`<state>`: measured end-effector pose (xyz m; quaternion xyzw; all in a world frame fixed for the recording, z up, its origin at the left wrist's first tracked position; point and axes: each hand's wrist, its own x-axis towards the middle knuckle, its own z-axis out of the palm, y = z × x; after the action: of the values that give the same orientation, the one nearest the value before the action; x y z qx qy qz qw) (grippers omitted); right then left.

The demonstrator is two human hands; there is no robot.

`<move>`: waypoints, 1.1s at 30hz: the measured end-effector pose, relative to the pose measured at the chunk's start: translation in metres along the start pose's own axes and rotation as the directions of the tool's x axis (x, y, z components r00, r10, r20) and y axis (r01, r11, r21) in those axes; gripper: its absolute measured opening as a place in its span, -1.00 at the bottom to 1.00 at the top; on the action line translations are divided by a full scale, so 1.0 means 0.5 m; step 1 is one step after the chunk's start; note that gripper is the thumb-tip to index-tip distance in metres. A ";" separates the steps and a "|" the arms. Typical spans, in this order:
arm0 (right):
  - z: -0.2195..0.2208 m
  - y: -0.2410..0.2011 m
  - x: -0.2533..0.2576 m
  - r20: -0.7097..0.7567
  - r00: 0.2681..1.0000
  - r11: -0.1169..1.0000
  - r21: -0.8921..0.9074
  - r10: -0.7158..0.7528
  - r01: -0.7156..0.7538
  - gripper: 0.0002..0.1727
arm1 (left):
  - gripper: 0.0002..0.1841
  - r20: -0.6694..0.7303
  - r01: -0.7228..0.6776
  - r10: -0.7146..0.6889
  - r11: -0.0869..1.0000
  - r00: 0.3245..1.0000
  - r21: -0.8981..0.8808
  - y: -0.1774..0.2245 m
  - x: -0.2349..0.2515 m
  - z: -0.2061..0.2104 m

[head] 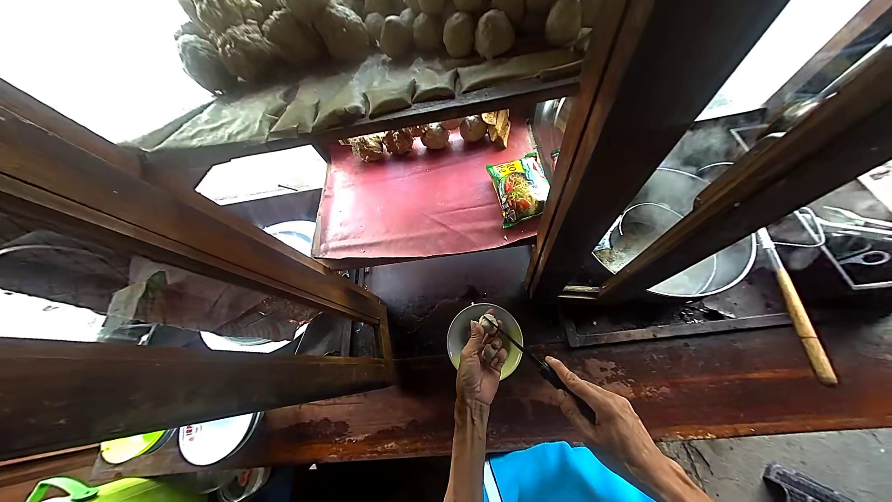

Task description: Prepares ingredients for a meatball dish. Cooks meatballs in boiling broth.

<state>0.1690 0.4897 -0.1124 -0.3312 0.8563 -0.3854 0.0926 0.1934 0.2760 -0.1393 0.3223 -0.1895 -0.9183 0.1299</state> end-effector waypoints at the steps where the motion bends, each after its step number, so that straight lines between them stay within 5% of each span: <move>1: 0.002 0.000 -0.001 -0.004 1.000 1.000 -0.003 -0.002 0.002 -0.47 | -0.59 -0.006 -0.008 0.008 1.000 1.000 0.010 -0.001 -0.001 0.000; 17: 0.053 0.005 0.024 0.007 0.999 0.996 0.078 0.042 -0.042 -0.45 | -0.57 -0.071 0.014 -0.007 0.995 0.997 0.100 -0.026 -0.004 0.015; 22: 0.021 -0.001 0.037 0.130 0.979 0.962 0.205 0.158 -0.183 -0.45 | -0.65 -0.021 -0.112 0.119 0.975 0.993 0.192 -0.027 0.000 0.008; 33: -0.013 -0.002 0.032 0.010 1.000 0.999 0.024 -0.028 0.028 -0.47 | -0.53 0.063 -0.164 0.152 0.942 0.986 0.293 0.014 0.014 -0.003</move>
<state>0.1546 0.4832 -0.1057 -0.3438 0.8463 -0.3955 0.0954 0.1899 0.2668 -0.1410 0.3035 -0.3535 -0.8721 0.1495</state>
